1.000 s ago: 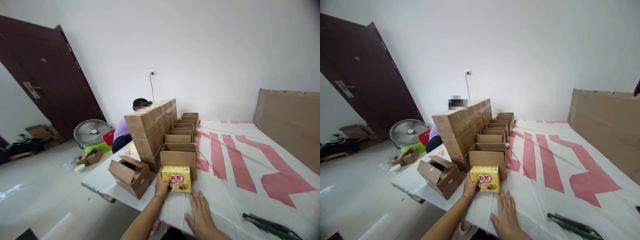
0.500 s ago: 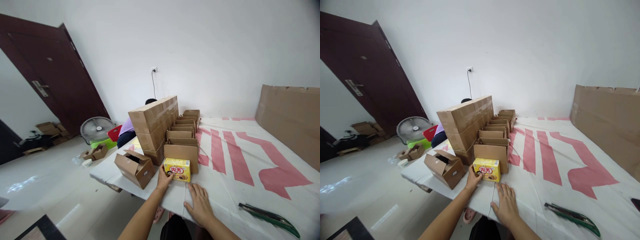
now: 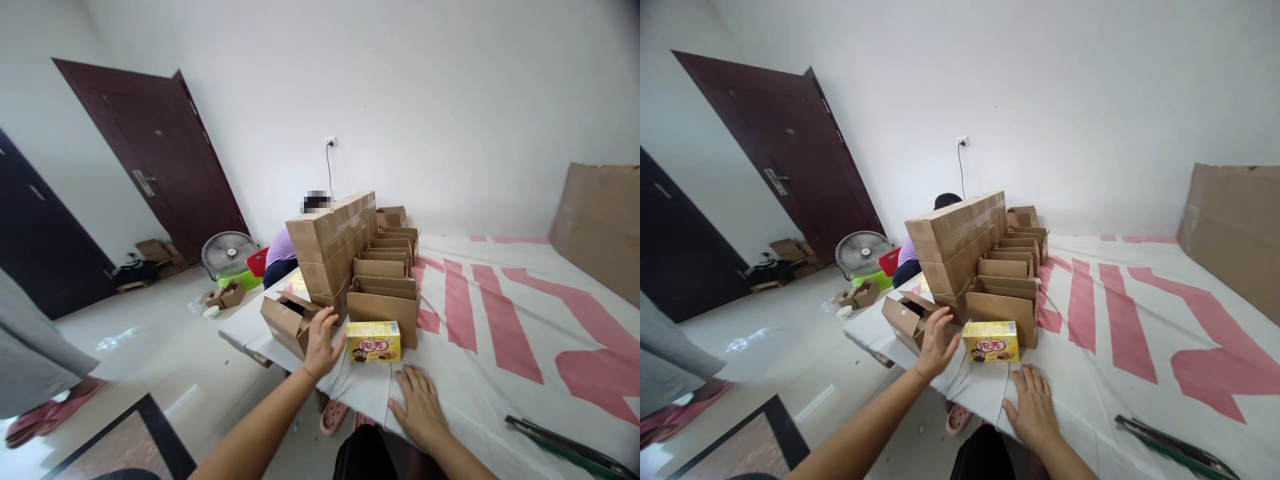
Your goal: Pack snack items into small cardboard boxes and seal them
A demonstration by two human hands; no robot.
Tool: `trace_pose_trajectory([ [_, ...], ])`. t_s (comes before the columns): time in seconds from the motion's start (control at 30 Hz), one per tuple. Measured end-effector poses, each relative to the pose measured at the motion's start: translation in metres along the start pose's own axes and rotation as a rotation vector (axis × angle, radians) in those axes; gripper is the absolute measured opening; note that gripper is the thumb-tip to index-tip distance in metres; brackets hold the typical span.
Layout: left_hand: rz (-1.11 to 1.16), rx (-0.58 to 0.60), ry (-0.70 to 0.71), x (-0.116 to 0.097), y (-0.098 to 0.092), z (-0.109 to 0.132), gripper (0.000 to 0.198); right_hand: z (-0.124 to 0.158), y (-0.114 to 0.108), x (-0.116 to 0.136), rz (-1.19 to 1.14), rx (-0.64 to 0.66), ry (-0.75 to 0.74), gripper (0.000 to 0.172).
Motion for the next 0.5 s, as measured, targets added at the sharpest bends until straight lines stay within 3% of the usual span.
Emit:
trace_pose_trajectory([
  [0.07, -0.180, 0.058, 0.000, 0.026, -0.019, -0.034, 0.034, 0.000, 0.000, 0.000, -0.004, -0.003, -0.004, 0.060],
  [0.13, -0.391, 0.091, -0.087, 0.064, -0.034, -0.062, 0.038, 0.000, 0.000, 0.000, -0.005, -0.002, -0.014, 0.059],
  [0.27, -0.620, 0.365, -0.352, 0.136, -0.040, -0.079, 0.043, 0.002, 0.002, -0.002, 0.021, 0.011, -0.024, 0.058],
  [0.37, -0.631, 0.426, -0.434, 0.160, -0.035, -0.076, 0.047, 0.002, 0.001, -0.001, 0.026, 0.035, -0.010, 0.058],
  [0.5, -0.643, 0.515, -0.477, 0.173, -0.025, -0.075, 0.058, 0.002, -0.005, 0.005, 0.011, 0.070, 0.010, 0.059],
])
Point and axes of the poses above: each hand's wrist, its own z-axis away from the middle knuckle, its own y-axis out of the palm, x = y × z, the point moved 4 cm from there along -z, towards the middle knuckle, and after that the axes turned 15 degrees about -x, right-handed, at the moved point
